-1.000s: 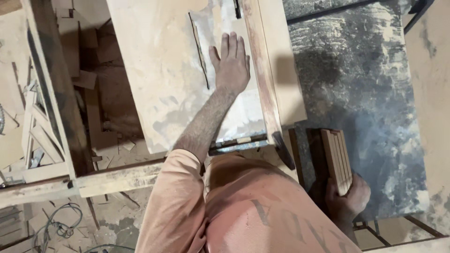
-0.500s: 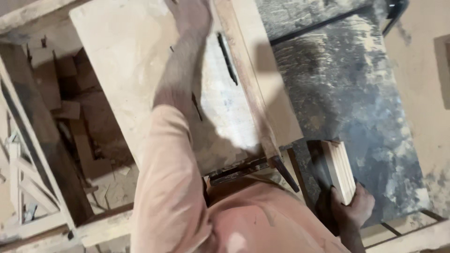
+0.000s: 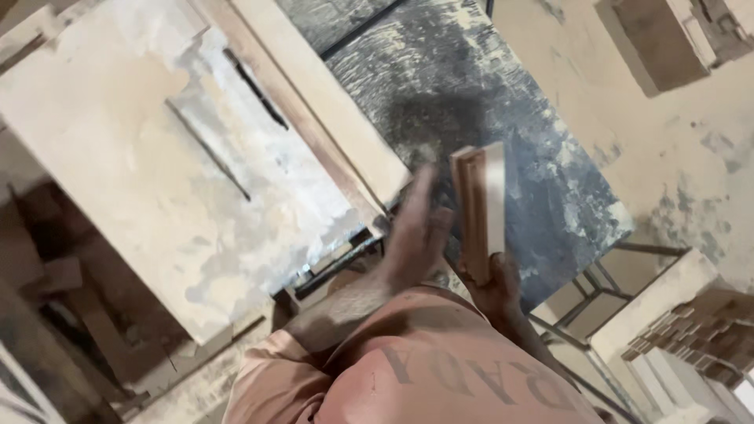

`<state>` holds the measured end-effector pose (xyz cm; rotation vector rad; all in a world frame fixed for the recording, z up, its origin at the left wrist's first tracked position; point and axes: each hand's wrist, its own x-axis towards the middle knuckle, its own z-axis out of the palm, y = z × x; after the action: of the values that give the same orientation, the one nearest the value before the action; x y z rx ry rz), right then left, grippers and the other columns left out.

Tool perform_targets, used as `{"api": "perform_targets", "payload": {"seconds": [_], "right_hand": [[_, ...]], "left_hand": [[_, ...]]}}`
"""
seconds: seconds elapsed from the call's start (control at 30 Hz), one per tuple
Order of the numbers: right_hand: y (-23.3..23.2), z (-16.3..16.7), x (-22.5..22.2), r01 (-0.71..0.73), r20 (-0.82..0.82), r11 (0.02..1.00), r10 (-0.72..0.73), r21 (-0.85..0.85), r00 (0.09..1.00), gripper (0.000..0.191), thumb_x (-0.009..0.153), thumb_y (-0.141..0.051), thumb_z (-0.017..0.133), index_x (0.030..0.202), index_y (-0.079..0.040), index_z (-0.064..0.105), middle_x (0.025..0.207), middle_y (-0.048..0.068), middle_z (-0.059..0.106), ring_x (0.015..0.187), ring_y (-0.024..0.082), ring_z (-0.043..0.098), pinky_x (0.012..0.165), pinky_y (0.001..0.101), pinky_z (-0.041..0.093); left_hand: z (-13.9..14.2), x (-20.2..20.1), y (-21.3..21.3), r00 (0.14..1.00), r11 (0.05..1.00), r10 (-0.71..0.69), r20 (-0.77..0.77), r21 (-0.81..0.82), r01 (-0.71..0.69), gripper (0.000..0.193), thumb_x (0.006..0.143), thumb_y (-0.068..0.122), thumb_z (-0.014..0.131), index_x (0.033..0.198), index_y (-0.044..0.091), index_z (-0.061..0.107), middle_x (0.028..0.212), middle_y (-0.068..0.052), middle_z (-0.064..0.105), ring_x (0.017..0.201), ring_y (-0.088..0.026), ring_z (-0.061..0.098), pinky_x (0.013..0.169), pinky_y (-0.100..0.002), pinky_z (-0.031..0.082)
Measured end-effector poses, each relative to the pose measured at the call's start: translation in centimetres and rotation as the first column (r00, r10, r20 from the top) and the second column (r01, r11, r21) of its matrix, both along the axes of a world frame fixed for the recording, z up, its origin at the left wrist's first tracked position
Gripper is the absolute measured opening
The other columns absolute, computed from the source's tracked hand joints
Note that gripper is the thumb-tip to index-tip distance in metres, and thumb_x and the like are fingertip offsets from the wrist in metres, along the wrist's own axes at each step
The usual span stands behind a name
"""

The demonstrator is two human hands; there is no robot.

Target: The person repeatedly feeds small wooden planks through a table saw, guiding them with one hand and collecting the cut pieces with the other. The cut pieces are stacked on a nearby metal stand.

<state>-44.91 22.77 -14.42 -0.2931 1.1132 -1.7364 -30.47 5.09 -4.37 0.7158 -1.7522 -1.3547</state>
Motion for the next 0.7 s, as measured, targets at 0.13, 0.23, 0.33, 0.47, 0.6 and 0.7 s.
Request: {"api": "perform_targets", "payload": {"seconds": [0.13,0.23,0.33,0.47,0.6,0.7], "right_hand": [[-1.2,2.3,0.1,-0.251,-0.049,0.96,0.246,-0.124,0.968,0.061,0.106,-0.046,0.062,0.138,0.005,0.053,0.115,0.016,0.063,0.101,0.026,0.063,0.085,0.0396,0.053],[-1.3,3.0,0.1,-0.31,-0.026,0.936,0.31,-0.165,0.95,0.058,0.108,-0.043,0.062,0.138,0.005,0.054,0.12,0.015,0.063,0.106,0.025,0.062,0.088,0.0398,0.051],[-1.0,3.0,-0.2,-0.249,0.013,0.961,0.253,-0.121,0.967,0.047,0.1,-0.033,0.065,0.131,0.001,0.055,0.122,0.01,0.064,0.107,0.023,0.063,0.09,0.0408,0.053],[-1.4,2.8,-2.4,-0.048,-0.697,0.988,0.139,0.148,0.703,0.037,0.102,-0.023,0.065,0.132,-0.001,0.063,0.116,0.012,0.066,0.102,0.023,0.062,0.087,0.0402,0.05],[-1.2,2.1,-4.1,0.119,-0.977,0.972,0.208,0.201,-0.054,0.036,0.103,-0.022,0.068,0.134,-0.003,0.062,0.114,0.018,0.066,0.104,0.038,0.063,0.088,0.0486,0.052],[-1.0,1.1,-4.1,0.149,-0.951,0.972,0.212,0.182,-0.225,0.043,0.101,-0.025,0.073,0.136,-0.003,0.062,0.115,0.021,0.064,0.105,0.044,0.062,0.086,0.0512,0.052]], "left_hand": [[0.8,-0.9,3.8,0.996,0.974,0.085,0.036,0.207,-0.09,0.061,0.104,0.014,0.052,0.16,-0.004,0.034,0.122,-0.023,0.072,0.109,-0.034,0.076,0.095,-0.039,0.061],[1.4,-1.1,4.1,0.957,0.948,0.237,0.167,0.175,-0.266,0.06,0.098,0.009,0.066,0.151,-0.004,0.041,0.109,-0.021,0.076,0.099,-0.032,0.078,0.086,-0.04,0.063],[1.3,0.2,3.3,0.915,0.919,0.319,0.246,0.157,-0.363,0.053,0.102,0.013,0.061,0.15,0.004,0.04,0.113,-0.014,0.074,0.085,-0.025,0.079,0.071,-0.036,0.068],[0.1,5.8,0.7,0.796,0.786,0.605,0.032,-0.187,-0.59,0.044,0.111,0.005,0.058,0.153,0.0,0.045,0.125,-0.022,0.074,0.106,-0.031,0.076,0.091,-0.04,0.063],[-1.4,9.9,-4.9,0.683,0.712,0.676,0.277,-0.005,-0.702,0.059,0.101,0.011,0.056,0.155,-0.002,0.034,0.107,-0.021,0.07,0.09,-0.031,0.071,0.079,-0.042,0.058],[-3.5,10.2,-8.0,0.673,0.783,0.504,0.541,0.042,-0.62,0.061,0.101,0.019,0.058,0.152,-0.006,0.036,0.106,-0.024,0.068,0.092,-0.033,0.068,0.083,-0.043,0.055]]}}
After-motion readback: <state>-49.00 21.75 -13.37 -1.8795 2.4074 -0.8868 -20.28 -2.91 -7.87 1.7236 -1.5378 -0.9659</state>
